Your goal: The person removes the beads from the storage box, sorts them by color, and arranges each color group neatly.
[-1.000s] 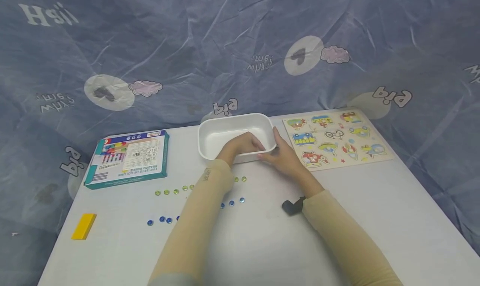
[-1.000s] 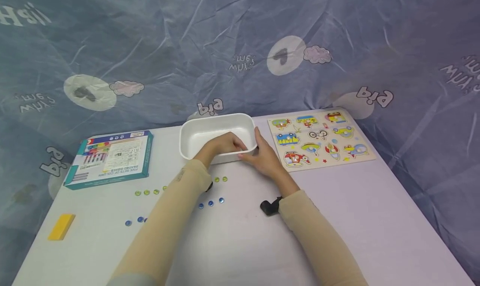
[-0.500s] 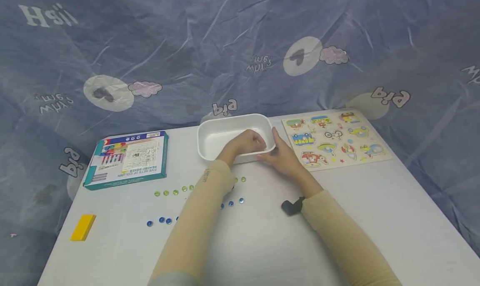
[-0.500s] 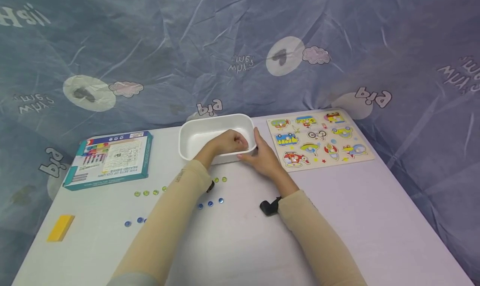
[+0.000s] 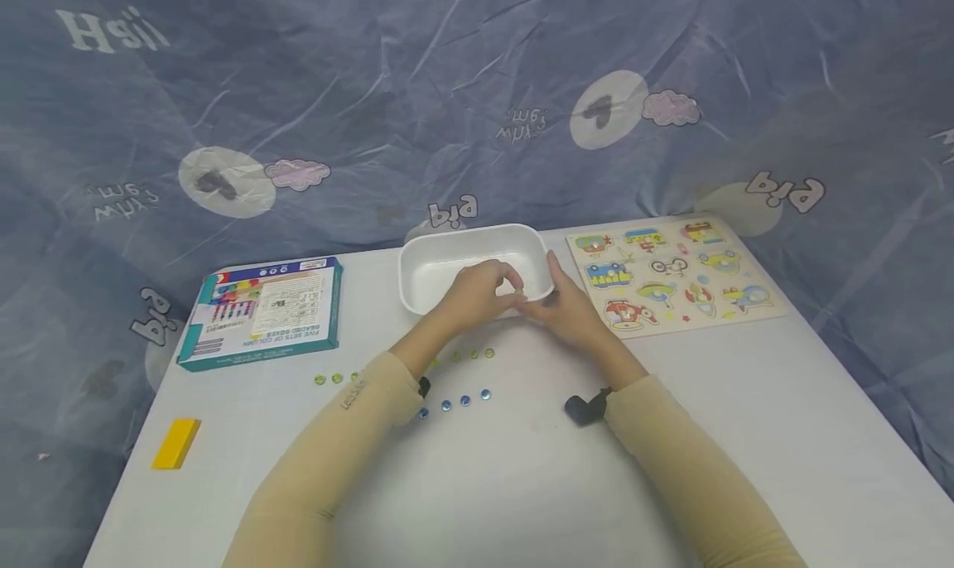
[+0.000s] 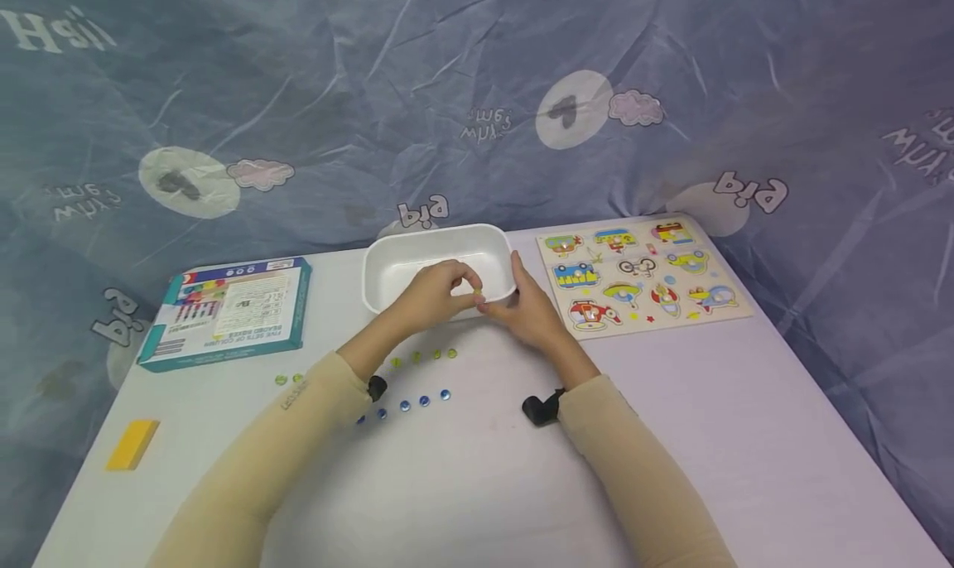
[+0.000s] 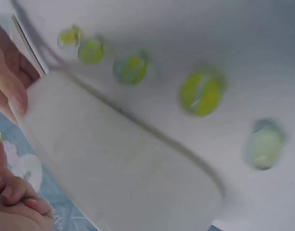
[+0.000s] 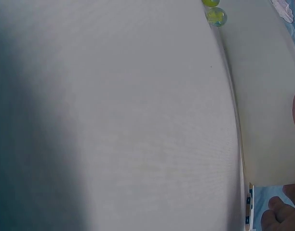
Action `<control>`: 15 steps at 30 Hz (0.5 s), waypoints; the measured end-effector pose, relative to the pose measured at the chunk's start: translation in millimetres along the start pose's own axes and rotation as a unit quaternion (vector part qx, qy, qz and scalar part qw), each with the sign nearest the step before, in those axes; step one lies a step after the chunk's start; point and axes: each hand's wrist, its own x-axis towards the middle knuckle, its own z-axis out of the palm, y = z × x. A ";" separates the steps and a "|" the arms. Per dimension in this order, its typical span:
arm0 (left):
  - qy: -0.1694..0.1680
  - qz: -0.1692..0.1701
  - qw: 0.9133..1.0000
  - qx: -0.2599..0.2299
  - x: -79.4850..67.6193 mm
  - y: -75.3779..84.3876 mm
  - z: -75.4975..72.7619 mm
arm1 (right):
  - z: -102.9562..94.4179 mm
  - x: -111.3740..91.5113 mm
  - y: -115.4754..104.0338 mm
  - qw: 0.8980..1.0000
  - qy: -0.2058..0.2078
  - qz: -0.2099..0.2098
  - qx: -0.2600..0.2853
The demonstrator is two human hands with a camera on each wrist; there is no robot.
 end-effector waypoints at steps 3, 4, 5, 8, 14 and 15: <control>-0.008 0.004 0.999 -0.035 -20.8 -4.3 2.8 | 0.3 0.8 0.4 1.000 0.000 0.002 -0.002; -0.017 0.003 0.999 -0.050 -27.2 -5.5 4.2 | 0.4 1.2 0.8 1.000 0.001 0.001 -0.001; -0.029 0.002 0.998 -0.065 -33.1 -6.4 5.7 | 0.5 1.5 1.2 1.000 0.000 0.001 0.000; -0.063 -0.001 0.993 -0.099 -47.3 -8.5 9.2 | 0.5 1.6 1.1 1.000 0.002 0.001 0.005; -0.088 -0.013 0.993 -0.078 -49.5 -15.1 20.5 | 1.3 0.9 -0.5 1.000 0.002 0.004 0.010; -0.088 -0.017 0.994 -0.067 -47.8 -15.8 23.2 | 1.7 0.8 -0.3 1.000 0.002 0.003 0.010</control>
